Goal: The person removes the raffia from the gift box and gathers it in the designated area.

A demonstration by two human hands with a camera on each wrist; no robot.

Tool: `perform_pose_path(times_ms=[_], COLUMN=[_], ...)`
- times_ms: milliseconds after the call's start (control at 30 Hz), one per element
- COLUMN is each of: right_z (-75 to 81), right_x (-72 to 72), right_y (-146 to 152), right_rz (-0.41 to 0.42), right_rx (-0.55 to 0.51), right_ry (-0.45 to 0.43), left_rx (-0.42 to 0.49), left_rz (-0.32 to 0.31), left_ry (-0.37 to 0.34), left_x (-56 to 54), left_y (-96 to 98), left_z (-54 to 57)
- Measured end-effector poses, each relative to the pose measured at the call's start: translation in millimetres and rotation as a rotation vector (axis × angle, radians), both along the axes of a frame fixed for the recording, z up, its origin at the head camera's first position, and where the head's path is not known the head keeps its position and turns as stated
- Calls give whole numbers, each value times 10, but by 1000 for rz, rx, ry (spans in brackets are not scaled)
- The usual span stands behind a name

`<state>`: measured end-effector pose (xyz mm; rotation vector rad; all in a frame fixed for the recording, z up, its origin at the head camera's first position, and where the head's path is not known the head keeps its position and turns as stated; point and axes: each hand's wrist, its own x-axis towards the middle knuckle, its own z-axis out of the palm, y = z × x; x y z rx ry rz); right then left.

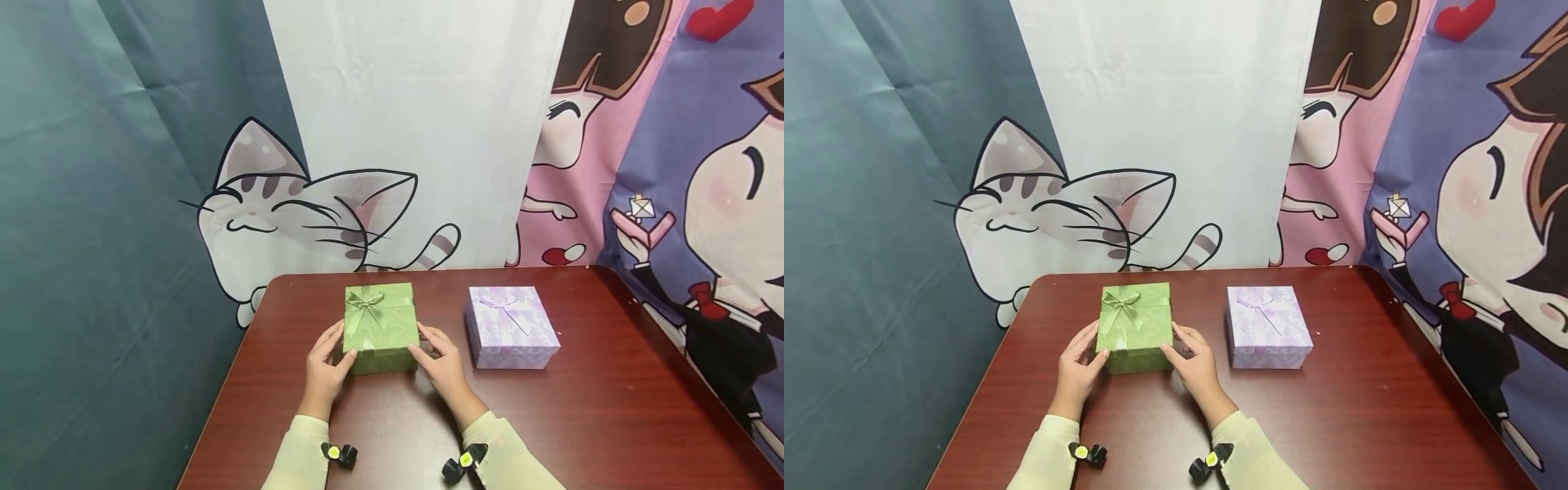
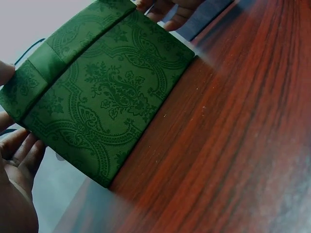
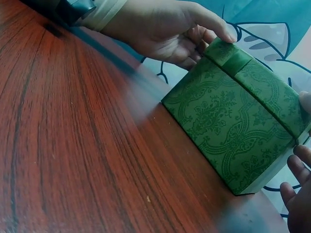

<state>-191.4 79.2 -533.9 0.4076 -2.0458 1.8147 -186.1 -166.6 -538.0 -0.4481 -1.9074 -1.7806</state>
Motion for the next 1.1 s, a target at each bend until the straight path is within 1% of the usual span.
perform_pose_path(times_ms=[167,333,433,567,600,667,733,800,833,900,933,1033,1100], right_z=[-9,7,21,45,48,45,-11,-79,-117,-176,-186,-196,-200], right_x=[3,23,41,63,68,75,60,33,16,-21,-27,-32,-29], right_y=[4,1,4,13,14,14,16,24,32,51,63,99,122], right_rz=[15,13,11,15,15,8,-2,1,11,44,66,129,159], right_rx=[-25,-26,-15,3,4,6,-3,-23,-37,-69,-88,-144,-162], right_ry=[1,-11,-6,40,54,94,126,143,148,140,130,102,91], left_rx=[10,10,-27,-90,-97,-93,-72,-29,-8,39,52,91,106], left_rz=[26,34,50,84,87,84,69,50,45,29,35,65,85], left_ry=[-11,8,13,29,33,46,54,52,49,30,9,-84,-154], left_x=[15,25,43,78,78,55,29,7,6,23,37,77,97], left_y=[12,6,-4,-23,-31,-53,-75,-95,-103,-107,-108,-109,-112], left_z=[-10,3,21,58,43,-32,-127,-220,-241,-241,-237,-228,-226])
